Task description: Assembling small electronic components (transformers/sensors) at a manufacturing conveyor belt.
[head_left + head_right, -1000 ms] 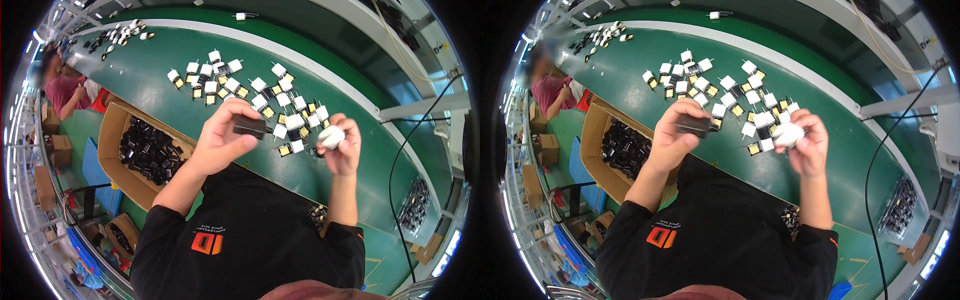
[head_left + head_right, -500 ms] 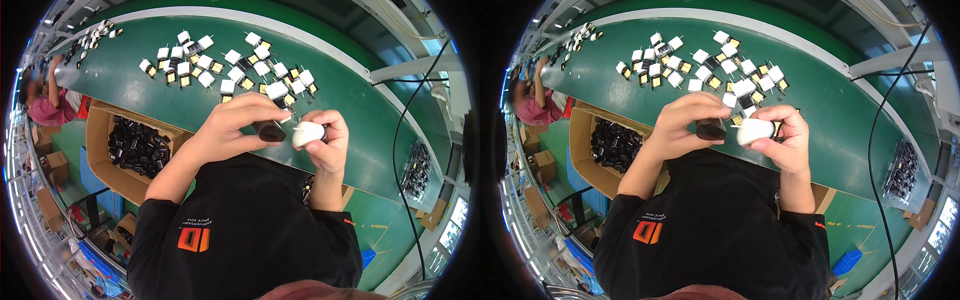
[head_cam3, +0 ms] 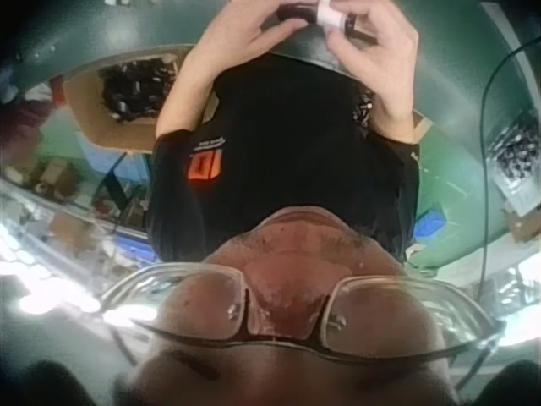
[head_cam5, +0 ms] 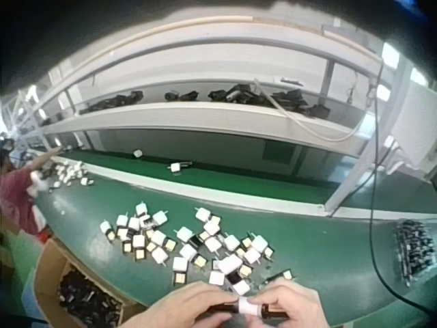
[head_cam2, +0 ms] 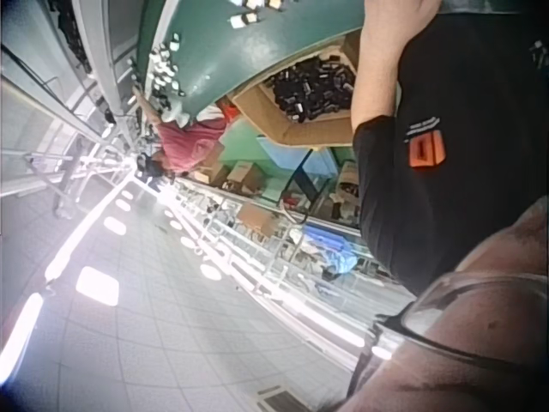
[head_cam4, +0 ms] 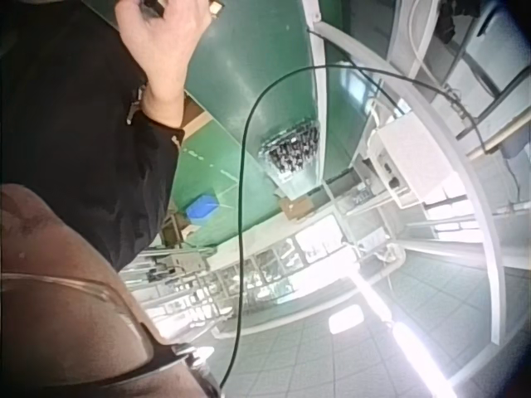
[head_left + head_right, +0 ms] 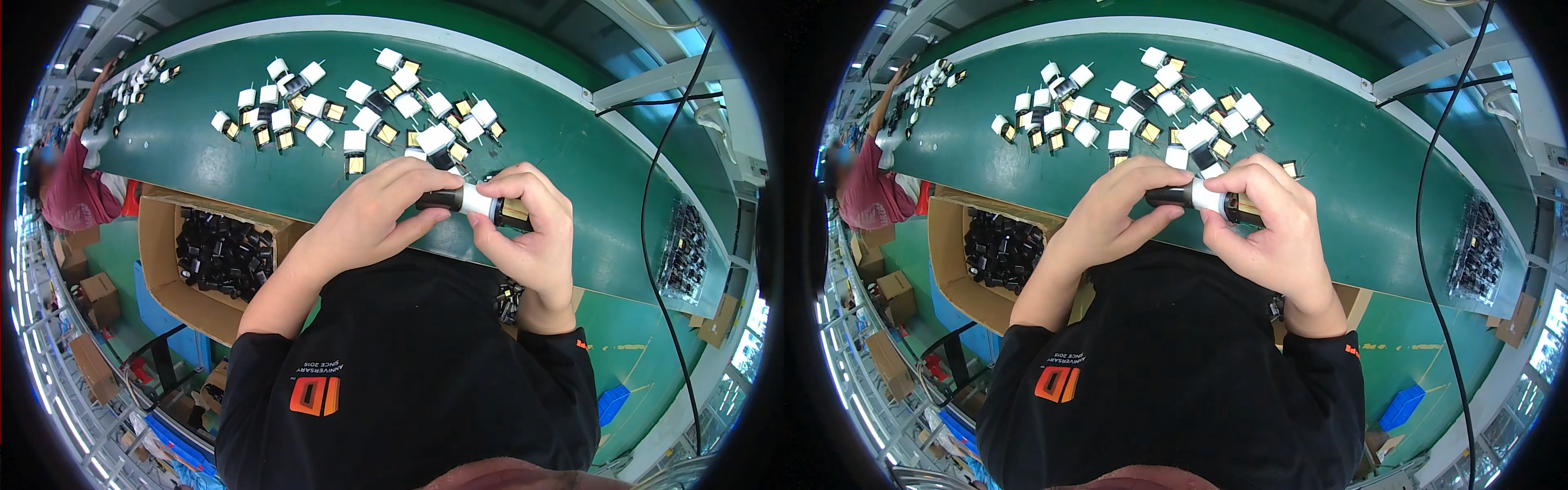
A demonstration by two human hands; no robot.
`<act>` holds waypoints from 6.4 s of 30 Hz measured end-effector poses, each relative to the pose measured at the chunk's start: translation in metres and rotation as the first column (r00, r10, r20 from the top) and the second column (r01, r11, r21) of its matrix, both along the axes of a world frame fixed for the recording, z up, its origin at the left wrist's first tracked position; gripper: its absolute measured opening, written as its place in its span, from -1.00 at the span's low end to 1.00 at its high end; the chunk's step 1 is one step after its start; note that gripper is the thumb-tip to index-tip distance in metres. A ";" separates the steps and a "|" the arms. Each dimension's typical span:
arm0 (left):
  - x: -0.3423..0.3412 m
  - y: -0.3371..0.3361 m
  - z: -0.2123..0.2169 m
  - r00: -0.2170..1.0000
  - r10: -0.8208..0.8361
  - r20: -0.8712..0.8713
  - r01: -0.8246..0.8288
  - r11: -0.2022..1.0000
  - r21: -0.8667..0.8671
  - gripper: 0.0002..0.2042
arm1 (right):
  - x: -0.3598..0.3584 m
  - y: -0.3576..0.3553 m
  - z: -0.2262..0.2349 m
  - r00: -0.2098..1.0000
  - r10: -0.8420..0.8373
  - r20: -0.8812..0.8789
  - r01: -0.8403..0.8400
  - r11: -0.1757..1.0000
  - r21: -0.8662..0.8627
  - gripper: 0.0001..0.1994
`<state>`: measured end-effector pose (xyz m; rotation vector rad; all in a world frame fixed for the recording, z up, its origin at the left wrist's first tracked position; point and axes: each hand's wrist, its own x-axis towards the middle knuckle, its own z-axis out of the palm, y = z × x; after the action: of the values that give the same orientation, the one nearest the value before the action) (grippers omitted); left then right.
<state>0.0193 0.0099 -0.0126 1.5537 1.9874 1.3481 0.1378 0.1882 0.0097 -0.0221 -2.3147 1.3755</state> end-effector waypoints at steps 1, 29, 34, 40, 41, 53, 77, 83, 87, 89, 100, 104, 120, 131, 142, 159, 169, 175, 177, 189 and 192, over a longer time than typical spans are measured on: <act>0.001 0.001 0.000 1.000 0.022 0.009 -0.022 1.000 0.006 -0.62 | 0.001 -0.001 -0.002 1.000 -0.018 -0.017 0.018 1.000 0.007 -0.76; 0.008 0.010 0.021 0.934 -0.003 0.357 0.008 1.000 -0.014 -0.44 | 0.000 0.014 -0.086 0.937 0.271 -0.219 -0.275 0.189 -0.942 -0.74; 0.011 0.025 0.001 0.999 0.029 -0.019 -0.024 0.976 0.216 -0.43 | -0.004 -0.002 -0.108 0.885 0.271 -0.379 -0.336 -0.190 -0.922 -0.71; 0.018 0.041 -0.005 0.992 -0.003 -0.123 0.043 0.946 0.321 -0.49 | -0.012 -0.020 -0.108 0.868 0.147 -0.474 -0.367 -0.452 -0.813 -0.68; 0.018 0.041 -0.004 0.993 -0.002 -0.122 0.041 0.946 0.322 -0.49 | -0.012 -0.020 -0.108 0.869 0.148 -0.473 -0.366 -0.453 -0.813 -0.68; 0.027 0.040 -0.003 0.986 0.075 -0.152 -0.031 0.961 0.273 -0.53 | -0.008 -0.027 -0.123 0.918 0.145 -0.368 -0.285 -0.402 -0.870 -0.62; 0.024 0.042 -0.005 0.980 0.032 -0.194 0.025 0.959 0.282 -0.50 | -0.006 -0.018 -0.119 0.867 0.165 -0.470 -0.433 -0.219 -0.875 -0.59; 0.018 0.039 -0.013 0.992 0.077 -0.101 -0.055 0.978 0.203 -0.48 | -0.007 -0.015 -0.106 0.956 -0.166 -0.242 -0.105 0.576 -0.811 -0.34; 0.016 0.035 -0.009 0.978 -0.015 -0.207 0.051 0.984 0.171 -0.54 | 0.022 -0.011 -0.068 0.995 0.061 -0.073 -0.095 0.666 -0.740 -0.27; 0.020 0.035 -0.008 0.996 0.001 -0.090 0.016 0.982 0.189 -0.27 | 0.021 -0.006 -0.070 0.988 0.120 -0.102 -0.150 0.519 -0.842 -0.23; 0.048 0.040 -0.020 0.966 0.011 0.257 -0.022 0.999 0.038 -0.11 | 0.023 -0.024 -0.089 0.951 0.025 -0.309 -0.307 0.207 -0.929 -0.27; 0.048 0.035 -0.023 0.915 -0.028 0.403 -0.003 0.997 0.074 -0.10 | 0.029 -0.019 -0.098 0.965 -0.025 -0.263 -0.243 0.310 -0.919 -0.22; -0.032 -0.435 -0.387 0.597 0.802 0.028 -0.652 0.505 -0.565 -0.60 | 0.066 0.134 -0.061 0.873 0.026 0.487 -0.069 0.995 0.071 -0.81; -0.013 -0.401 -0.434 0.740 0.656 -0.147 -0.484 0.367 -0.794 -0.70 | -0.313 0.174 -0.161 0.943 -0.247 0.223 0.000 0.671 0.741 -0.38; 0.000 -0.299 -0.172 0.151 0.974 0.169 -0.970 0.179 -0.165 -0.76 | -0.290 0.175 -0.175 0.949 -0.178 0.258 0.137 0.976 0.170 -0.73; -0.026 -0.011 0.008 0.957 0.196 -0.214 -0.161 0.973 0.168 -0.43 | -0.051 -0.013 -0.042 0.921 0.361 0.143 -0.101 0.579 -0.809 -0.79; -0.016 0.010 -0.009 0.967 0.189 -0.169 -0.159 0.971 0.176 -0.55 | -0.037 -0.026 -0.051 0.997 0.060 0.040 0.006 0.488 -0.873 -0.80; -0.009 0.003 -0.017 0.948 0.174 0.265 -0.219 0.964 0.150 -0.45 | -0.028 -0.009 -0.066 0.982 0.183 0.046 -0.045 0.463 -0.885 -0.62; -0.007 0.003 -0.028 0.702 0.029 0.712 -0.342 0.890 0.301 -0.66 | -0.021 -0.003 -0.068 0.993 0.115 -0.033 -0.084 0.469 -0.879 -0.65; -0.008 -0.003 -0.020 -0.283 -0.413 0.866 -0.387 0.875 0.291 -0.79 | -0.009 -0.013 -0.056 0.994 0.084 -0.065 -0.099 0.496 -0.863 -0.69; -0.003 -0.003 -0.025 -0.178 -0.446 0.877 -0.348 0.862 0.368 -0.85 | -0.005 -0.014 -0.053 0.993 0.099 -0.062 -0.105 0.520 -0.848 -0.69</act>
<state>0.0159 0.0065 -0.0379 0.0562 0.3708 2.0849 0.1331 0.1744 -0.0430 -0.1850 -1.3924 2.4379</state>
